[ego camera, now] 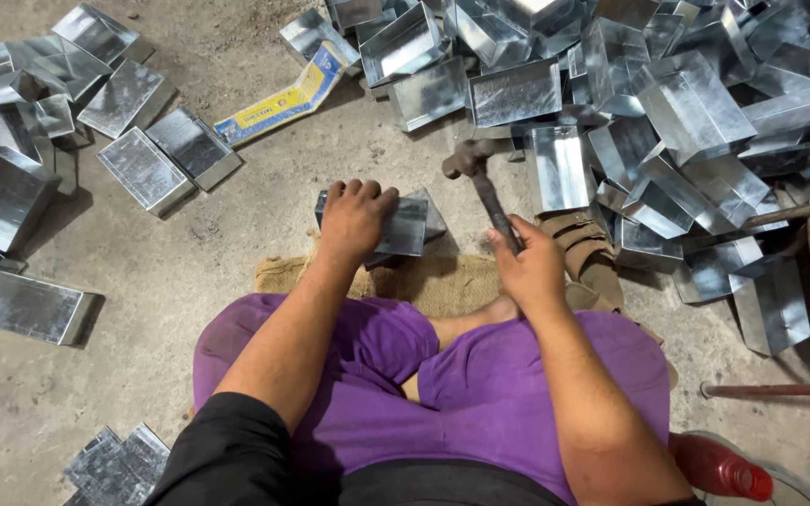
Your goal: The person sits on the floor and repeatedly picks up small rectangular metal boxes, places them on a block, and strikes them with a hammer. The person adjusts the boxes between strikes and discards them after working on them.
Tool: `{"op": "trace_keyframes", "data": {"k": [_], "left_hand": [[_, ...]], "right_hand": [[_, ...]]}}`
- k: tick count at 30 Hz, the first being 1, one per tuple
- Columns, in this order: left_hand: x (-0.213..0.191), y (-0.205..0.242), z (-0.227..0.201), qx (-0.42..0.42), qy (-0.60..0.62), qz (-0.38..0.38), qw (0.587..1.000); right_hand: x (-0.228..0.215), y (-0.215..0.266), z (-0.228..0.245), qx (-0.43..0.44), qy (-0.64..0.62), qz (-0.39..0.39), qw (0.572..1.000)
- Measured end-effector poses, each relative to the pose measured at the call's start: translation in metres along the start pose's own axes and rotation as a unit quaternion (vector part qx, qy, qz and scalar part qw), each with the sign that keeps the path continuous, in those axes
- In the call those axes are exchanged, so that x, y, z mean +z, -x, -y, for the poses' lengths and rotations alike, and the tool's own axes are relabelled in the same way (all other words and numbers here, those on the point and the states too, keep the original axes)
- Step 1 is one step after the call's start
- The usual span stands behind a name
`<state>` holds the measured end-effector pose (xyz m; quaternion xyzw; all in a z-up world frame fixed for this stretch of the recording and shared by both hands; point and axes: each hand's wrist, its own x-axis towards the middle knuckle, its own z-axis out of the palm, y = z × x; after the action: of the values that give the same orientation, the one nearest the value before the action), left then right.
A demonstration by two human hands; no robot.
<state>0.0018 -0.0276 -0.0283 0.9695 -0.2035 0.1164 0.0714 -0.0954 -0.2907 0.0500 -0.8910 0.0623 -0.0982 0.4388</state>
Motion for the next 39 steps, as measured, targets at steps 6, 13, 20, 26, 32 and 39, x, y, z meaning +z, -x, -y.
{"op": "trace_keyframes", "data": {"k": [6,13,20,26,32,39], "left_hand": [[0.006,-0.002,0.015,-0.107,0.04,0.113,0.987],[-0.004,0.011,0.02,-0.111,0.069,0.215,0.968],[-0.017,0.008,0.015,-0.097,0.017,0.233,0.968],[-0.027,0.007,0.019,-0.127,0.06,0.246,0.959],[-0.018,0.004,0.07,-0.196,0.324,0.328,0.865],[0.013,0.019,0.103,-0.314,0.462,0.389,0.733]], "right_hand": [[-0.001,0.008,-0.008,0.017,-0.049,-0.008,0.999],[-0.015,0.02,0.003,-0.131,-0.034,-0.079,0.988],[0.016,0.012,0.005,-0.005,0.118,0.086,0.989],[0.009,0.014,-0.001,0.007,0.08,0.048,0.996],[-0.042,0.028,-0.01,-0.174,-0.122,-0.121,0.97],[-0.134,0.017,-0.018,-0.289,-0.335,-0.286,0.85]]}}
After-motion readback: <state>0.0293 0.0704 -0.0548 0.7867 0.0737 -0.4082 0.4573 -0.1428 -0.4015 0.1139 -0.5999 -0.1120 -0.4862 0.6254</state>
